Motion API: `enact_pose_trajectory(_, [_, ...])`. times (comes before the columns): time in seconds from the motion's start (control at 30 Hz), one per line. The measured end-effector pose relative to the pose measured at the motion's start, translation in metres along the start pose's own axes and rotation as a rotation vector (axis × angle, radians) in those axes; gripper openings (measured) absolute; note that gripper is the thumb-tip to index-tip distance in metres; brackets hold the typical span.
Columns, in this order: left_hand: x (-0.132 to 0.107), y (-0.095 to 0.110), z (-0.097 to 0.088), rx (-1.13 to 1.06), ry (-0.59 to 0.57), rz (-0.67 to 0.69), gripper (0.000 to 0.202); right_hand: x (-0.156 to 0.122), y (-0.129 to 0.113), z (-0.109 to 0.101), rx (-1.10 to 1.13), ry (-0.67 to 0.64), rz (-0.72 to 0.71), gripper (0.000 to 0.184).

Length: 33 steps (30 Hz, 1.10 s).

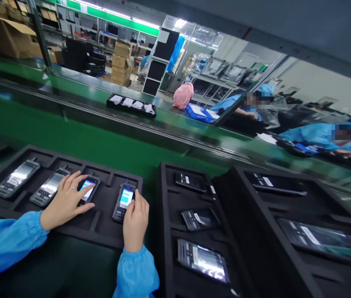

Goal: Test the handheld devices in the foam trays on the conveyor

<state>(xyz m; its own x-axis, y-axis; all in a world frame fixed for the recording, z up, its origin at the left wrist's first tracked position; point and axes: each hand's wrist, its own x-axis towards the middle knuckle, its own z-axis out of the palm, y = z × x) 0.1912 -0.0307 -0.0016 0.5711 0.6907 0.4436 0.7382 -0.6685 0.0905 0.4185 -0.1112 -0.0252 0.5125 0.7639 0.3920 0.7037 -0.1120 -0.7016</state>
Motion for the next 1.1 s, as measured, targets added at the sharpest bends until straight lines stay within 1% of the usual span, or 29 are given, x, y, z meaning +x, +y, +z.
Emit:
enact_pose_trajectory(0.13, [-0.003,-0.004,0.002,-0.106,0.024,-0.057,0.048,-0.002,0.001,0.0,0.001,0.006,-0.016,0.04])
enact_pose_trajectory(0.3, [-0.009,-0.008,0.001,-0.186,0.008,-0.026,0.047,-0.001,0.0,0.0,0.008,0.005,-0.007,0.038])
enact_pose_trajectory(0.47, [-0.012,-0.011,-0.001,-0.244,-0.027,-0.06,0.045,-0.001,-0.001,-0.001,0.004,0.007,0.004,0.037])
enact_pose_trajectory(0.63, [-0.013,-0.014,-0.001,-0.282,-0.057,-0.073,0.046,-0.001,-0.001,-0.002,-0.004,0.036,0.013,0.037])
enact_pose_trajectory(0.83, [-0.016,-0.016,-0.002,-0.323,-0.102,-0.104,0.045,0.001,-0.009,-0.005,-0.046,0.029,-0.005,0.035])
enact_pose_trajectory(1.0, [-0.014,-0.014,-0.004,-0.32,-0.086,-0.11,0.044,-0.002,-0.013,-0.006,-0.135,0.004,-0.024,0.033])
enact_pose_trajectory(1.1, [-0.012,-0.012,-0.005,-0.324,-0.076,-0.124,0.04,-0.004,-0.012,-0.006,-0.121,-0.009,-0.007,0.036])
